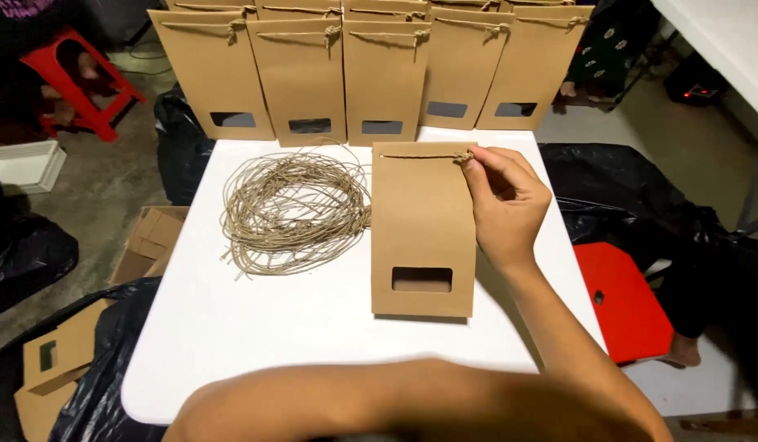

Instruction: Assembling brown paper bags by threading twine through pre-punched holes and tying knots to create handles.

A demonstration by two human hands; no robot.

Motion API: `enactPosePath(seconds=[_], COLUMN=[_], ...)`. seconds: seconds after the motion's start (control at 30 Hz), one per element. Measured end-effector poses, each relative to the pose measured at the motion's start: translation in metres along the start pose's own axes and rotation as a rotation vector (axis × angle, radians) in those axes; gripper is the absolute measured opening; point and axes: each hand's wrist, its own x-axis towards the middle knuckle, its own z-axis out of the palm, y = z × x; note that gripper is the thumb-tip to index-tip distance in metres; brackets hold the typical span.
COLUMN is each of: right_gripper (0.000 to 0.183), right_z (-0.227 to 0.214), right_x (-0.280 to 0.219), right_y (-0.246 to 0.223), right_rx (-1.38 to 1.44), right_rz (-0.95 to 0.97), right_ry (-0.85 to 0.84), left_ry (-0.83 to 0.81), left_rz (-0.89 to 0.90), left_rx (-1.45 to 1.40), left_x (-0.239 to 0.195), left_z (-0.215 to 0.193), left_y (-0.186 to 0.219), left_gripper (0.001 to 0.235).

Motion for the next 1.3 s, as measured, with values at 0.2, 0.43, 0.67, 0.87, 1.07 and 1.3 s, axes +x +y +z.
enactPosePath(seconds=[0.2, 0.43, 0.67, 0.87, 1.07, 1.3], right_gripper=[0.016, 0.017, 0.021, 0.023, 0.026, 0.026], right_z=[-0.002, 0.003, -0.001, -0.003, -0.006, -0.012], right_x=[-0.002, 0.0, -0.001, -0.002, 0.004, 0.007], right_y=[0.004, -0.005, 0.004, 0.008, 0.0, -0.009], right_rx=[0.01, 0.01, -0.018, -0.021, -0.041, -0.108], right_rz=[0.011, -0.061, -0.062, -0.072, -0.132, -0.179], right_ry=[0.004, 0.024, 0.022, 0.012, -0.019, -0.043], left_ry=[-0.099, 0.038, -0.016, -0.071, -0.071, -0.052], left_rz=[0.145, -0.06, -0.05, 0.011, 0.063, 0.105], left_rx=[0.112, 0.365, 0.382, 0.485, 0.543, 0.602], left_x=[0.034, 0.018, 0.017, 0.015, 0.014, 0.012], left_z=[0.03, 0.062, 0.065, 0.063, 0.067, 0.07], left_y=[-0.146, -0.263, -0.264, -0.263, -0.262, -0.26], left_gripper=[0.008, 0.012, 0.014, 0.011, 0.012, 0.005])
